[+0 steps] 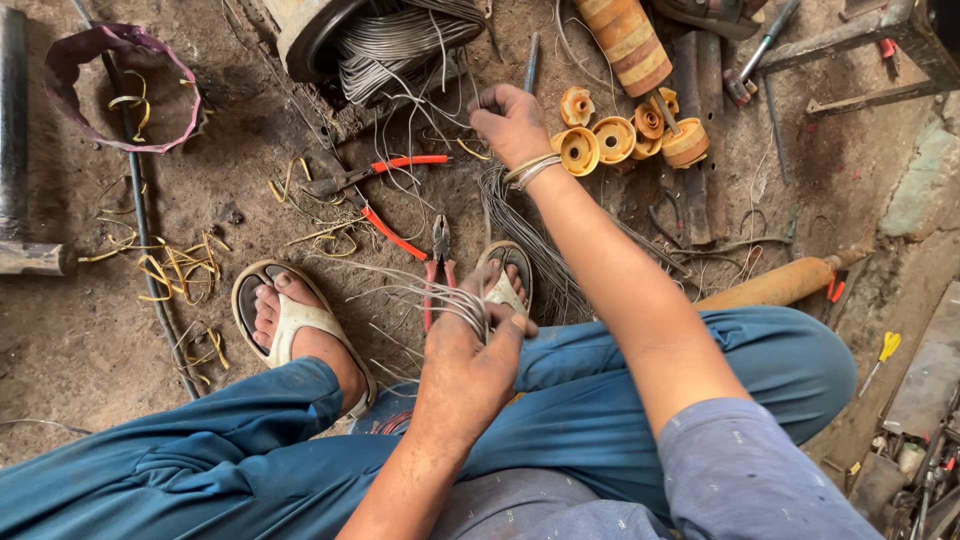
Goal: The person sits on the ground and pulls lengths of thin metal wire from a large spool. They gather the wire into a bundle in their left hand and repeatedly pull and adjust strands with their right hand. The person occasionally uses pliers to cut or separate the wire.
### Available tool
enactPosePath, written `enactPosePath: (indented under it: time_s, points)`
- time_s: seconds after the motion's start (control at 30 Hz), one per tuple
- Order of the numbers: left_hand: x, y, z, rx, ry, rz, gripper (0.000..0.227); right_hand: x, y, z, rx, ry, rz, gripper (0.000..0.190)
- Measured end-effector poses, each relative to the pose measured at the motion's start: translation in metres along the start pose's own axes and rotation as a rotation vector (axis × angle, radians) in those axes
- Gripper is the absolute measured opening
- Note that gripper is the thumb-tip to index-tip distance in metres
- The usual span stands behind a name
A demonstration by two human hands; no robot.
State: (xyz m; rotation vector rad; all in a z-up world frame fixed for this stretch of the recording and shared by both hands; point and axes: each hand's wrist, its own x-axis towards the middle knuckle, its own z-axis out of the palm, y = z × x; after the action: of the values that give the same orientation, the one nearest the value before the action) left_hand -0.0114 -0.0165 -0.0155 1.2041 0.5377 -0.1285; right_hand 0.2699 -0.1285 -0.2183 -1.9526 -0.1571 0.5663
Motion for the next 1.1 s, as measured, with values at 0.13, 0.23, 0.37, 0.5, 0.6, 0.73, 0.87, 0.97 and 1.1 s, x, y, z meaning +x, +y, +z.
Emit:
enactPosePath:
  time_s: [0.13,0.23,0.37,0.5,0.6,0.73,0.87,0.97,1.1]
  points:
    - [0.008,-0.009,-0.002,-0.390,0.167,-0.027,0.052,-0.044,-0.018,-0.022,-0.446,0.001,-0.293,0.013]
    - [0.008,-0.011,-0.007,-0.436,0.210,-0.040,0.073,-0.104,-0.046,-0.045,-0.624,0.011,-0.304,0.014]
    - [0.001,-0.013,-0.010,-0.516,0.120,-0.025,0.078,-0.206,-0.116,-0.062,-0.651,-0.006,-0.240,0.017]
    - [-0.002,-0.013,-0.006,-0.603,-0.010,-0.024,0.077,-0.279,-0.193,-0.041,-0.798,-0.105,-0.561,0.026]
    - [-0.002,-0.011,-0.003,-0.645,-0.088,-0.075,0.070,-0.290,-0.220,-0.019,-0.722,-0.275,-0.455,0.033]
    - [-0.006,-0.009,-0.004,-0.652,-0.078,-0.236,0.056,-0.287,-0.226,-0.009,-0.541,-0.360,-0.466,0.034]
    - [-0.004,-0.014,-0.010,-0.809,-0.048,-0.129,0.045,-0.260,-0.207,-0.017,-0.536,-0.289,-0.663,0.017]
    - [-0.004,-0.025,-0.011,-0.780,0.062,-0.173,0.045,-0.201,-0.161,-0.030,-0.551,-0.061,-0.459,0.017]
    - [0.004,-0.036,-0.012,-0.616,0.194,-0.176,0.053,-0.092,-0.072,-0.038,-0.271,-0.037,-0.114,0.019]
